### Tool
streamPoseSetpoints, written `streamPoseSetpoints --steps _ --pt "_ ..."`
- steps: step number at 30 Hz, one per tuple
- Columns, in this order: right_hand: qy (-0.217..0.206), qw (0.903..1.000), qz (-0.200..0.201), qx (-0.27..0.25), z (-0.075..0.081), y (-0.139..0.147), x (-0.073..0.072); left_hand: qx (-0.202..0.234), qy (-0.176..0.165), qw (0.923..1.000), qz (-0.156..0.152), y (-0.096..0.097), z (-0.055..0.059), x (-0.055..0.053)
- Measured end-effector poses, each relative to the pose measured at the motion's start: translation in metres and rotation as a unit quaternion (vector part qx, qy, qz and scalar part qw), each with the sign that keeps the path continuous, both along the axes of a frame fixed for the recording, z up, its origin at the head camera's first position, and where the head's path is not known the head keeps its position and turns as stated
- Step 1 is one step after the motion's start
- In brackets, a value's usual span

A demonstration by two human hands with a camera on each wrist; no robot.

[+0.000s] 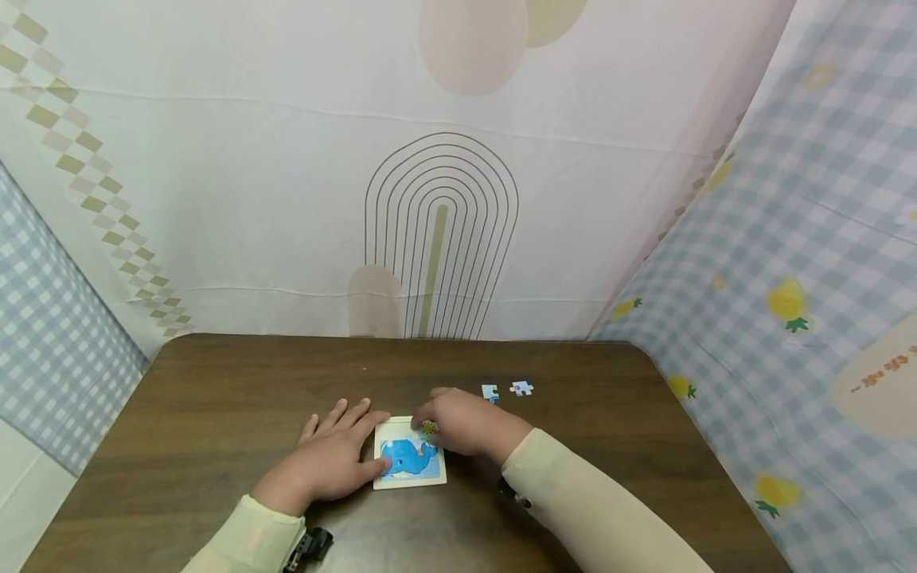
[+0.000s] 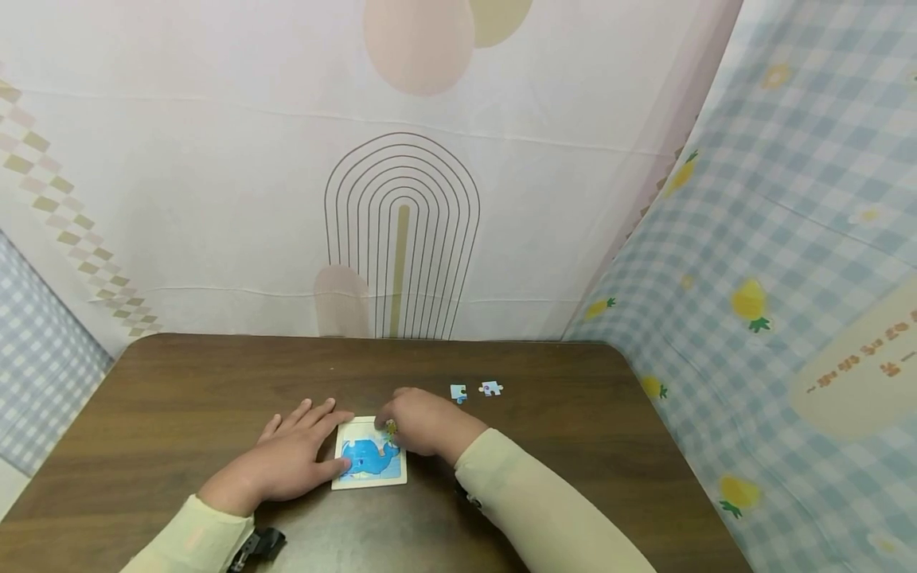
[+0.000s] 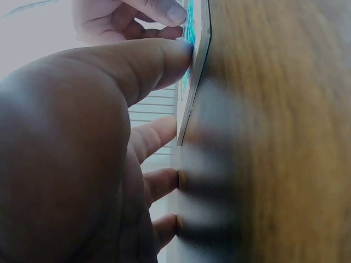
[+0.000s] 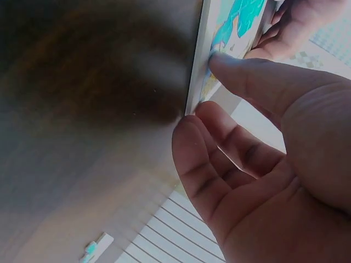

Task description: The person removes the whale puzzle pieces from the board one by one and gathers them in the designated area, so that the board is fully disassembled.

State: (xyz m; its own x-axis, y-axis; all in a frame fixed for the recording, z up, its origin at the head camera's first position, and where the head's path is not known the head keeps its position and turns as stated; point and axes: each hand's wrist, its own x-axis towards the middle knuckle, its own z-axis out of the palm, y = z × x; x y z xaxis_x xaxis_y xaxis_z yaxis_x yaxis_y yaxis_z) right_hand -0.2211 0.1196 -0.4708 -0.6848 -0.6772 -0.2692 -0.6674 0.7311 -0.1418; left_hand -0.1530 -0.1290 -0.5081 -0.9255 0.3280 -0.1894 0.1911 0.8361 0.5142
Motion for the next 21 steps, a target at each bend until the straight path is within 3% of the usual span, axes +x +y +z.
streamPoseSetpoints --steps 8,21 --pt "-0.004 0.9998 -0.018 0.009 0.003 -0.008 -0.003 0.005 -0.002 1.0000 0.002 0.000 0.000 0.001" --pt "-0.005 0.9976 0.024 0.064 0.012 -0.021 -0.013 0.005 0.001 1.0000 -0.001 -0.001 0.001 0.001"
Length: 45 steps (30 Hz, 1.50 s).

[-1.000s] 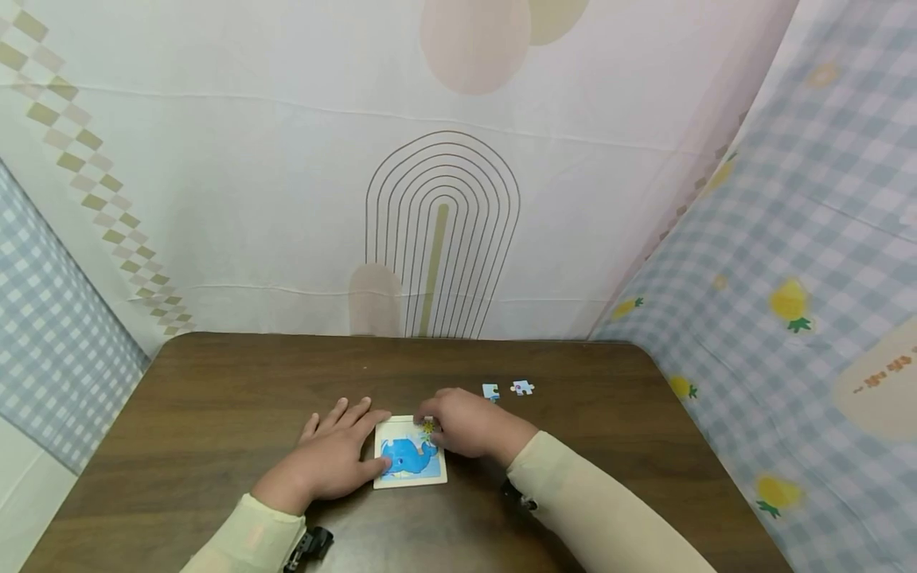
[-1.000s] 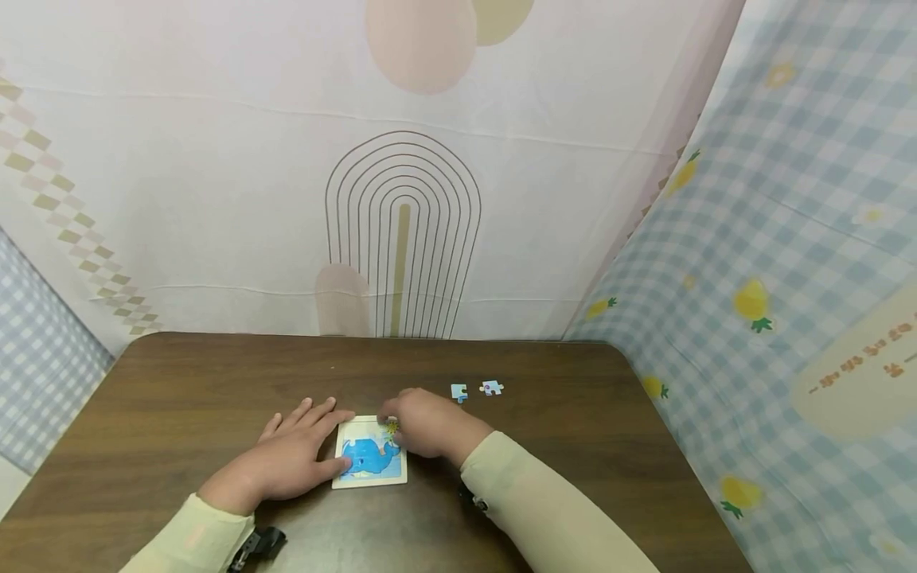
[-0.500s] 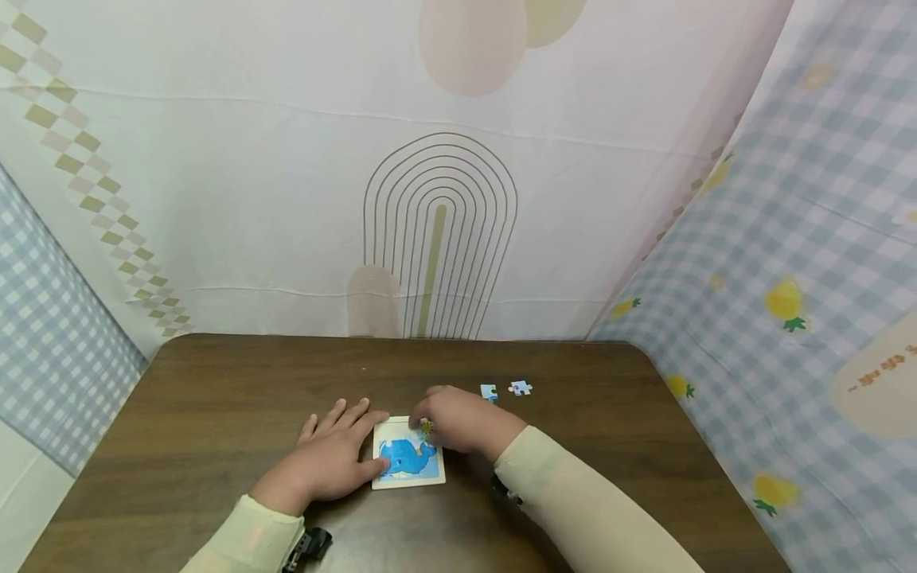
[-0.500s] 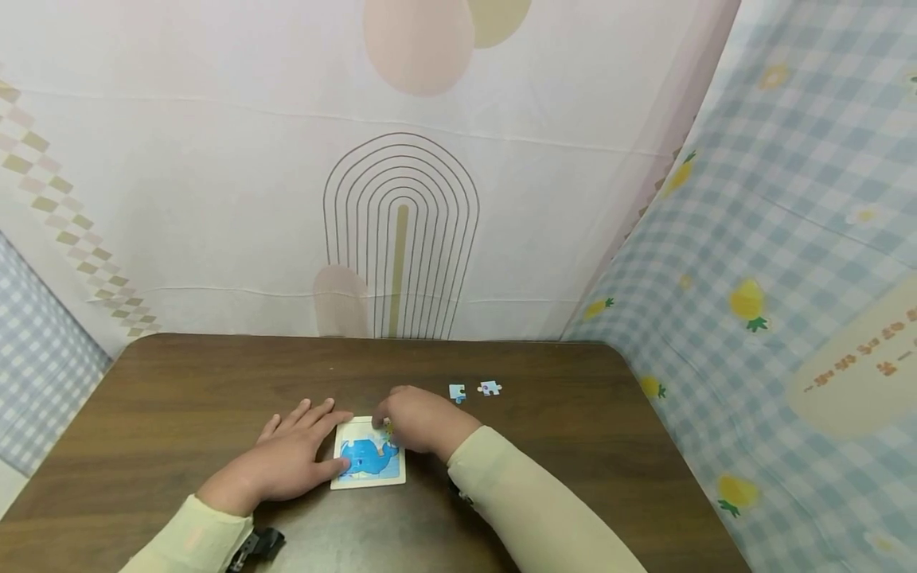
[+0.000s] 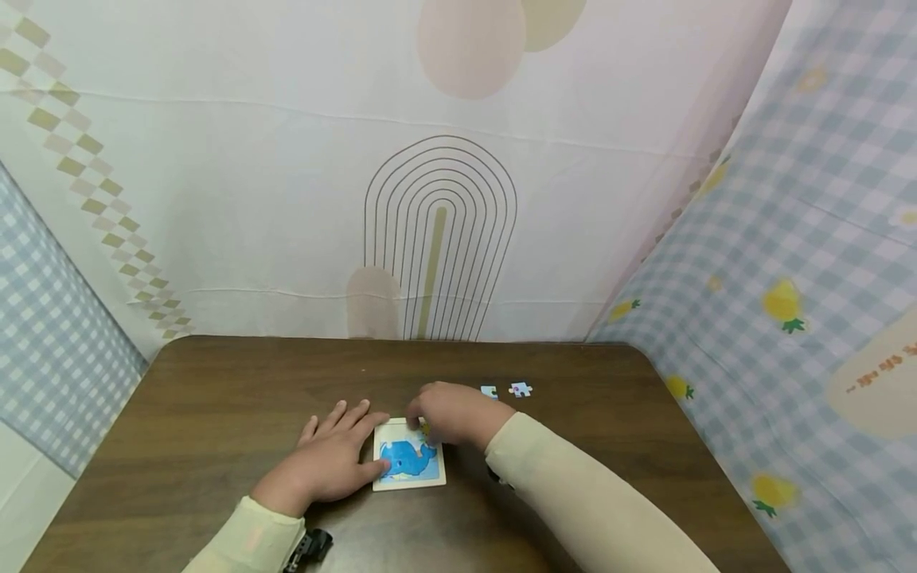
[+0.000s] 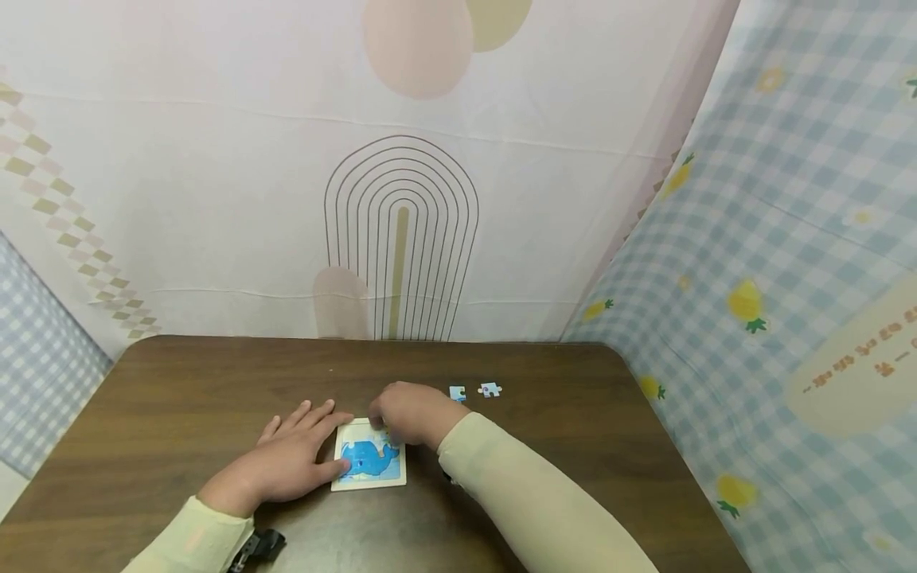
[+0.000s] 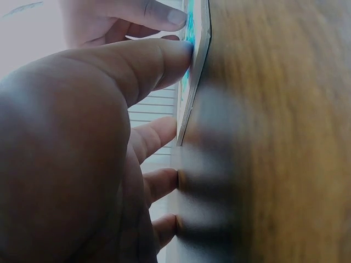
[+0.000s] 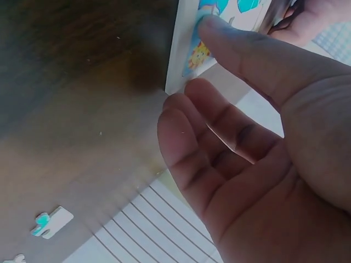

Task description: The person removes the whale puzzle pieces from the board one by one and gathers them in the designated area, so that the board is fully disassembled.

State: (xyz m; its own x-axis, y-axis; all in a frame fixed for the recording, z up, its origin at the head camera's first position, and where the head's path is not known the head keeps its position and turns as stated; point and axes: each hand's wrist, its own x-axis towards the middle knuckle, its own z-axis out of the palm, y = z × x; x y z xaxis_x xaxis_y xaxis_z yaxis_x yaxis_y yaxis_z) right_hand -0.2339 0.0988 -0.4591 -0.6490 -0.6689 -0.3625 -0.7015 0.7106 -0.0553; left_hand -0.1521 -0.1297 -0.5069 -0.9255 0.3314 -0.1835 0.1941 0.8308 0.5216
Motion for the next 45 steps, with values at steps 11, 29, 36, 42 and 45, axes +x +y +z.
streamPoseSetpoints --steps 11,29,36,42,45 --pt "-0.003 0.9998 0.010 0.016 0.002 -0.005 -0.004 0.002 0.003 1.0000 0.000 0.001 0.003 0.001" --pt "0.017 0.9997 -0.002 -0.016 0.000 -0.002 0.005 0.001 0.006 1.0000 0.001 0.001 0.002 0.001" --pt "0.016 0.9981 -0.003 -0.060 -0.005 0.010 0.009 0.003 0.001 1.0000 0.003 0.000 0.001 0.000" --pt "0.016 0.9939 0.000 -0.109 -0.012 0.023 0.013 0.002 0.000 1.0000 0.004 0.000 0.001 0.000" --pt "0.013 0.9893 0.001 -0.145 -0.015 0.028 0.015 0.001 -0.001 1.0000 0.004 0.000 0.001 0.000"
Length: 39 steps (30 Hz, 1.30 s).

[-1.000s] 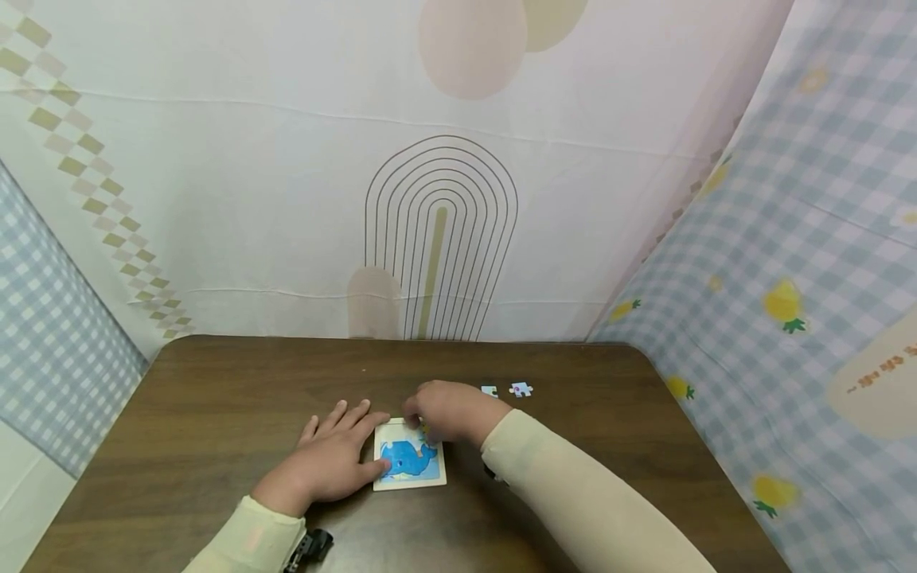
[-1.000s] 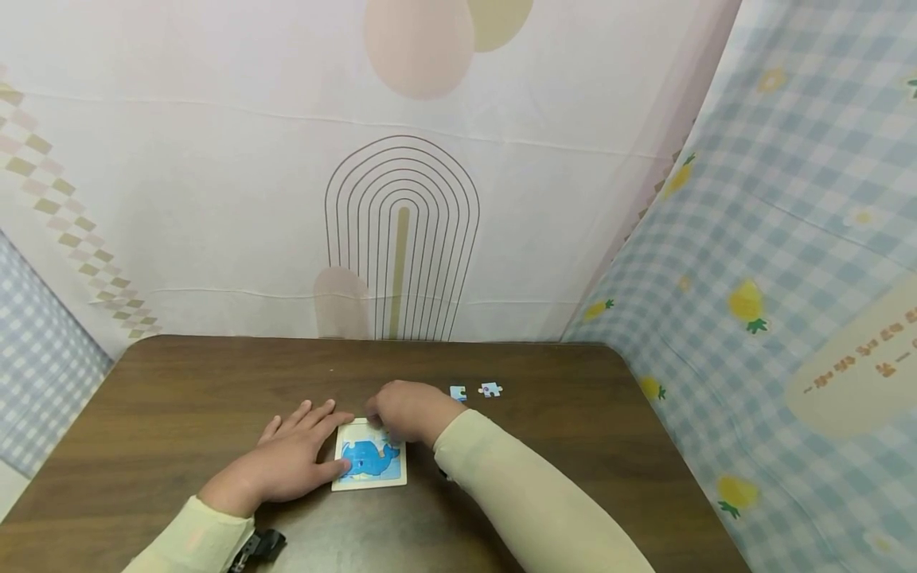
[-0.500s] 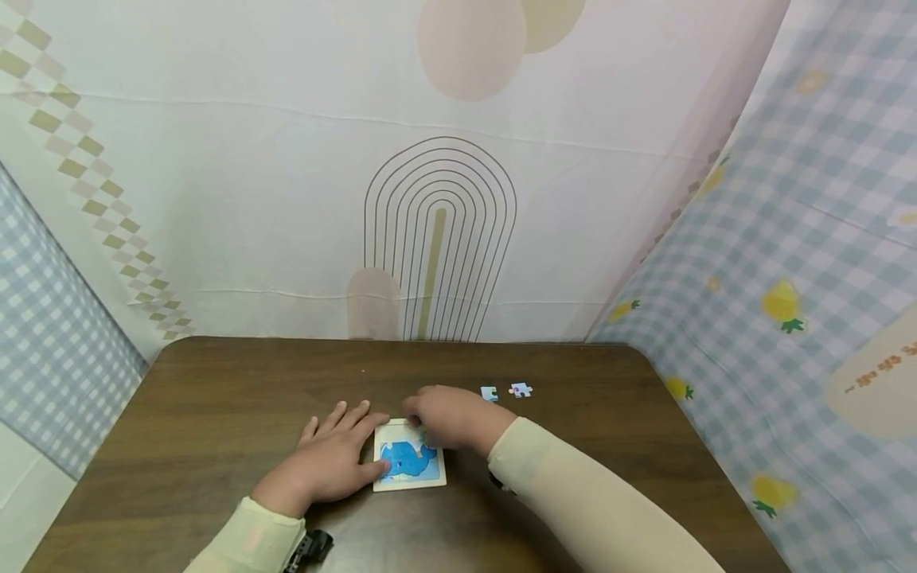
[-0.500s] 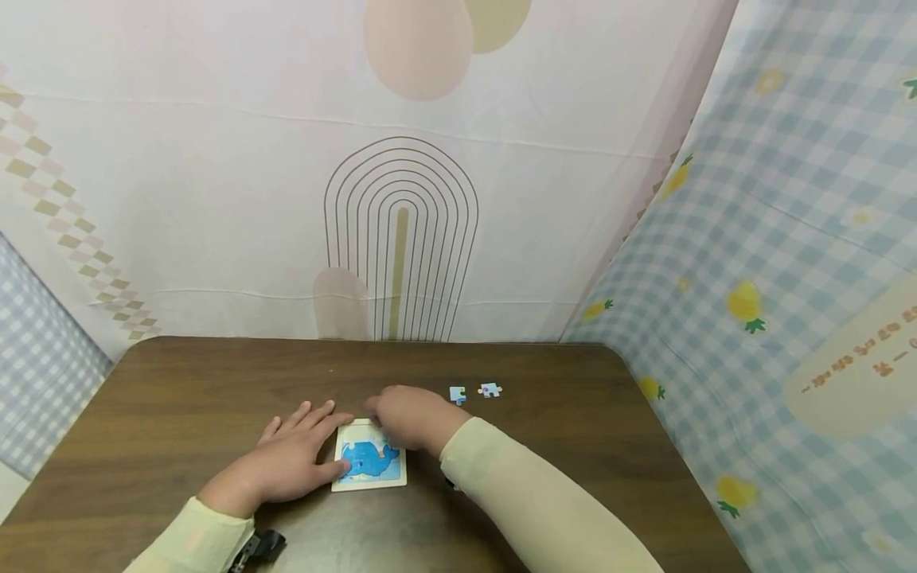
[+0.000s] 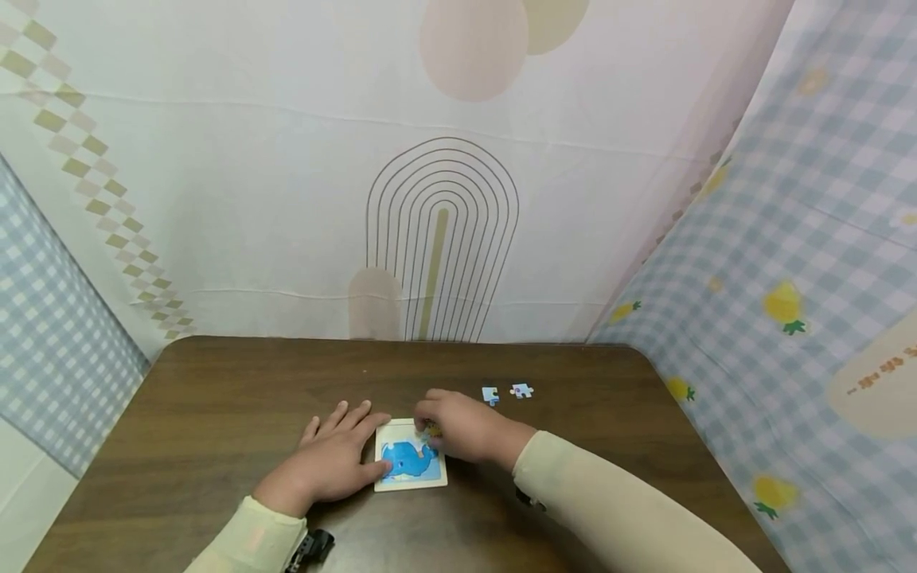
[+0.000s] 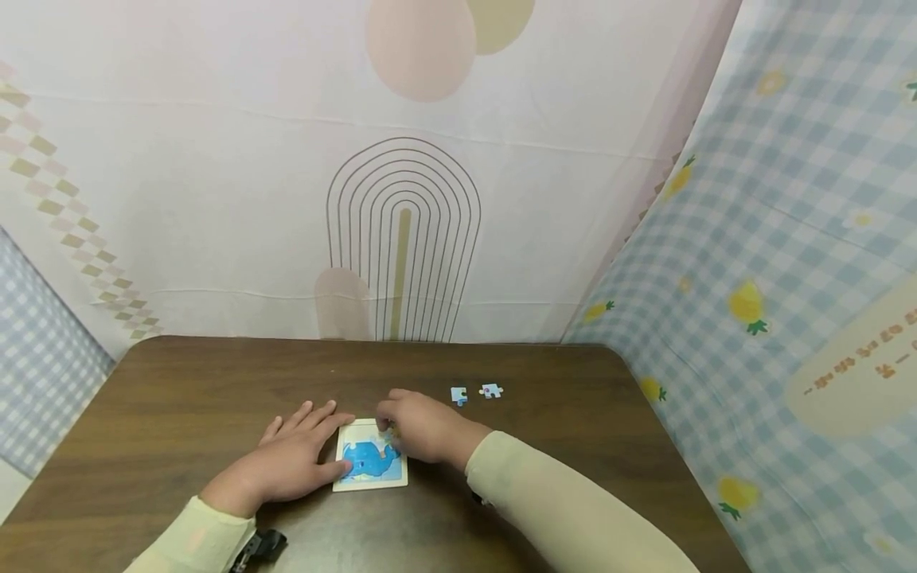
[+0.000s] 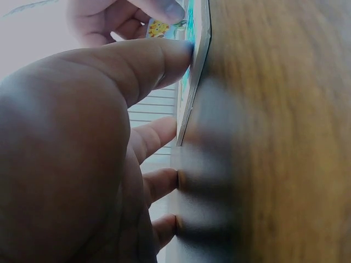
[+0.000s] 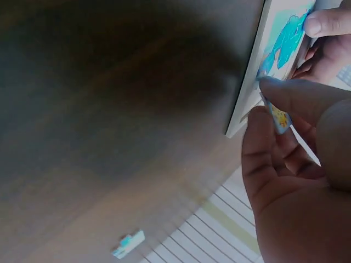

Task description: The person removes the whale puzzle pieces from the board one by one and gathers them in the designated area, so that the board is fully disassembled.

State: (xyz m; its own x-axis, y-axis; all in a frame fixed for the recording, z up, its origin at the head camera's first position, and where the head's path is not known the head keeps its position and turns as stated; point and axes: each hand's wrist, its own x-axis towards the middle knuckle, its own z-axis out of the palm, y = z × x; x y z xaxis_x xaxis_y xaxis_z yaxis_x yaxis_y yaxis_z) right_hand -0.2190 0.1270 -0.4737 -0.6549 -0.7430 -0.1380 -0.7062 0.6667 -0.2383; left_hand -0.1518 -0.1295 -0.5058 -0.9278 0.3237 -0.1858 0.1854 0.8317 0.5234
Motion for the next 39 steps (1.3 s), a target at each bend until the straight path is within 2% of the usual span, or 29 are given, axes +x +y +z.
streamPoseSetpoints --steps 6,9,20,32,39 --pt "-0.017 0.9961 -0.020 -0.084 0.002 0.009 -0.003 -0.002 -0.001 1.0000 0.002 0.001 0.001 0.000" --pt "-0.027 0.9936 -0.030 -0.105 0.006 0.012 -0.005 -0.003 -0.002 1.0000 0.002 0.002 0.000 0.000" --pt "-0.035 0.9897 -0.074 -0.117 0.015 0.032 -0.013 -0.002 -0.002 1.0000 0.003 0.001 -0.001 0.001" --pt "-0.065 0.9708 -0.162 -0.164 0.016 0.057 -0.027 0.005 -0.006 1.0000 -0.001 0.001 0.000 0.000" --pt "-0.063 0.9700 -0.175 -0.157 0.014 0.075 -0.037 0.003 -0.003 1.0000 -0.001 0.001 -0.001 0.000"
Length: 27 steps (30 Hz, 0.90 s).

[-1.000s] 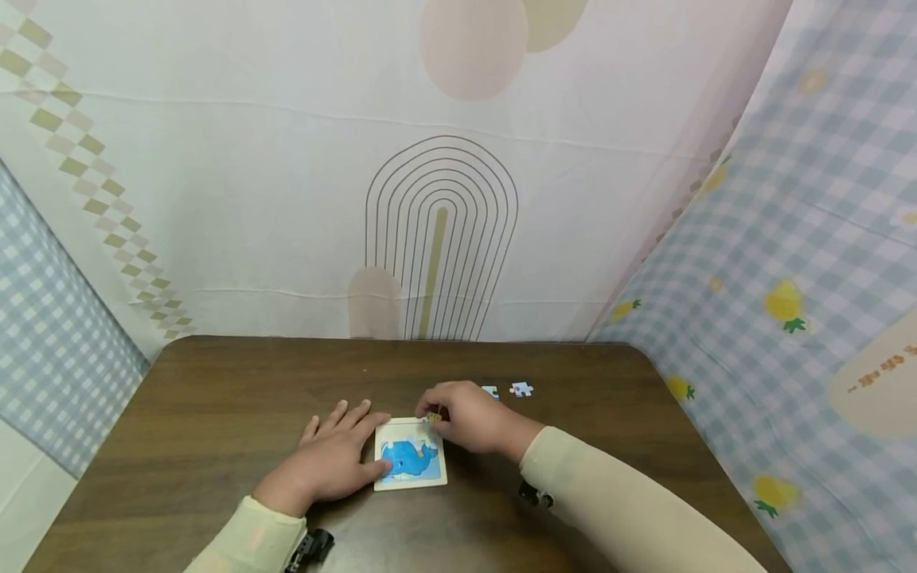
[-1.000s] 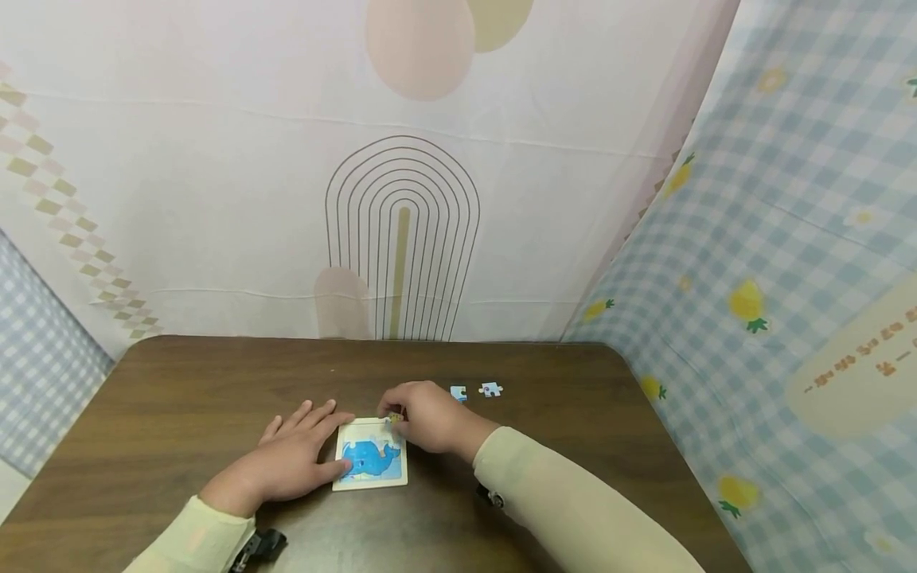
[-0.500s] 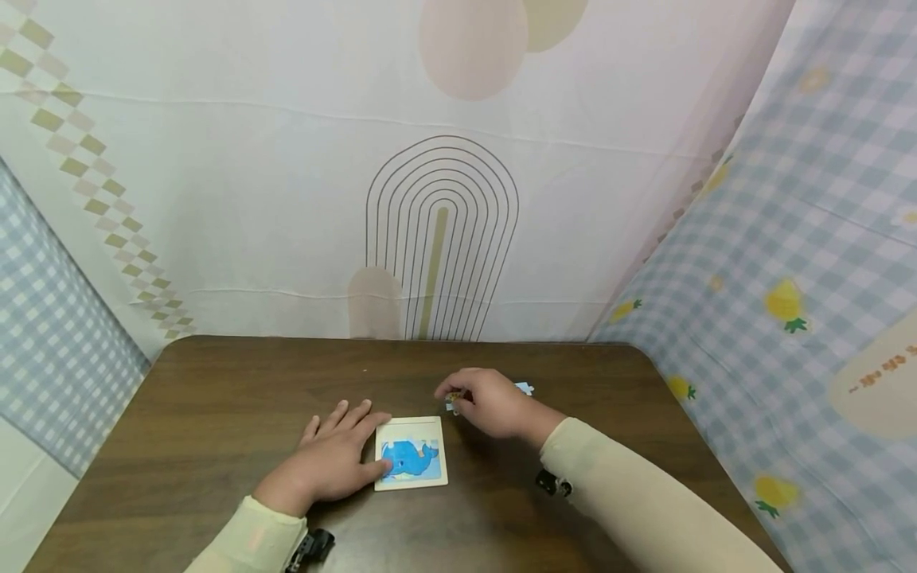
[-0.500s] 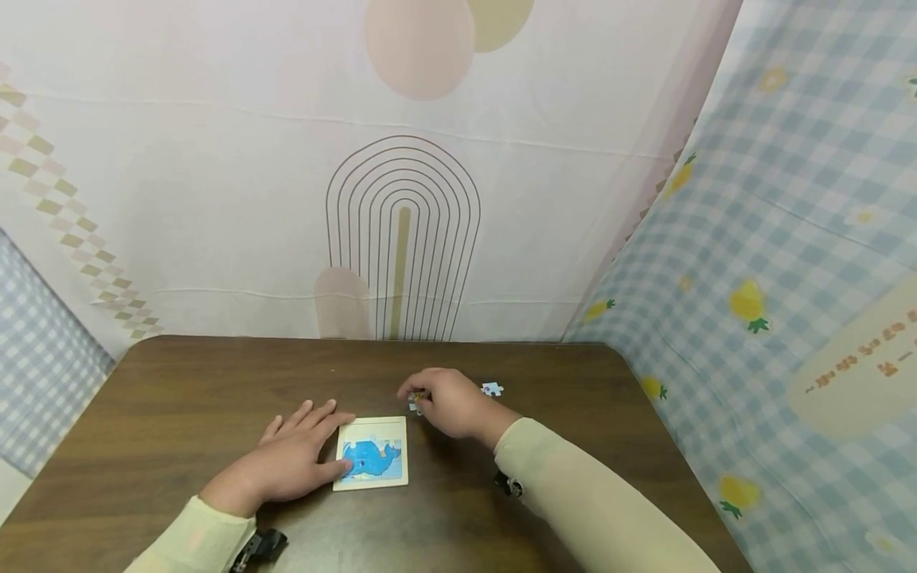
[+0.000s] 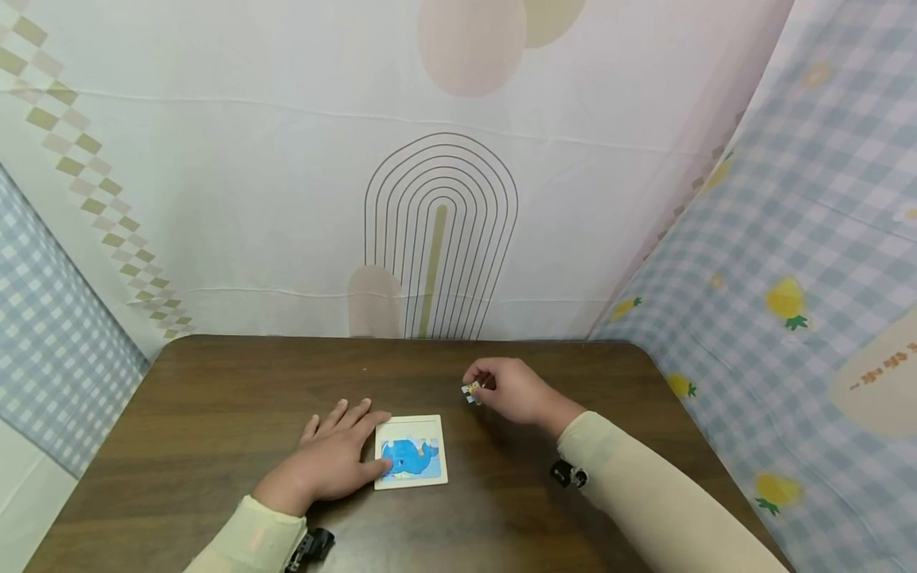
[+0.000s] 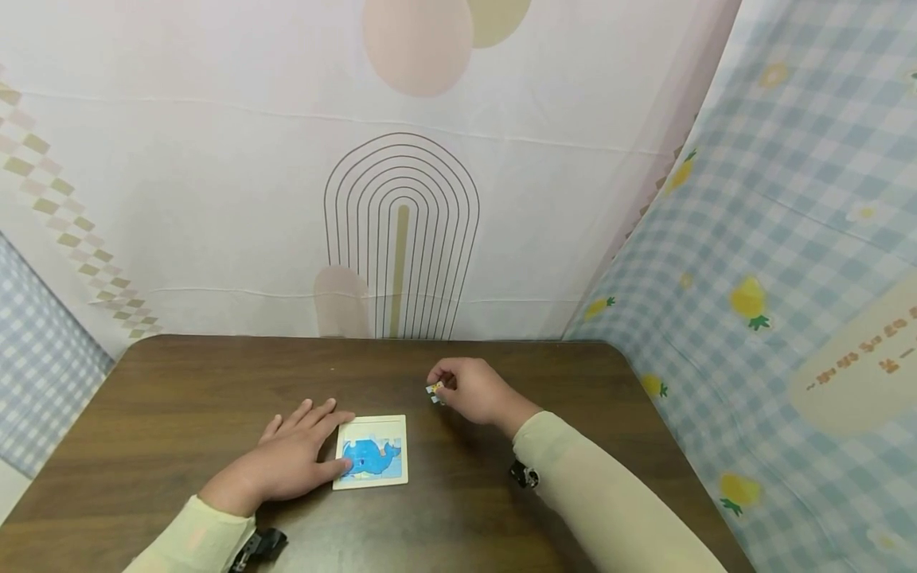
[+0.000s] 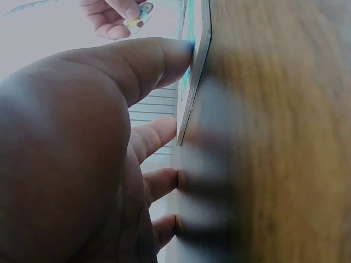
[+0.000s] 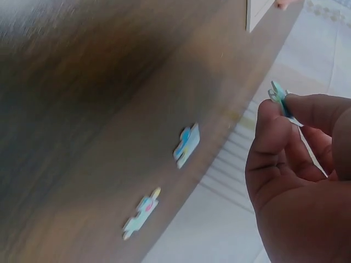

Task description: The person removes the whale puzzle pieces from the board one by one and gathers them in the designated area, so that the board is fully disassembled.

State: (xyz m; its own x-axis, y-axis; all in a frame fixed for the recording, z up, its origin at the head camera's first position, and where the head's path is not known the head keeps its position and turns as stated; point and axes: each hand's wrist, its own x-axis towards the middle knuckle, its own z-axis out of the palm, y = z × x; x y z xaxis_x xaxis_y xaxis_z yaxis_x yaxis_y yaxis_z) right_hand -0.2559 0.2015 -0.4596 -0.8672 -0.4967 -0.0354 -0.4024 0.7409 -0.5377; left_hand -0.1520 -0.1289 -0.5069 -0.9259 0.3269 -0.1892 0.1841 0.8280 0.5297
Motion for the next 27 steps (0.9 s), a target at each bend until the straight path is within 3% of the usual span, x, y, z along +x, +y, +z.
streamPoseSetpoints --steps 14,27 --pt "0.001 0.9987 -0.050 0.006 0.007 0.044 -0.024 -0.004 0.003 1.0000 0.002 0.000 -0.002 -0.001" --pt "-0.004 0.9914 -0.131 0.000 0.003 0.099 -0.045 0.001 0.001 1.0000 0.001 0.000 -0.001 0.000"
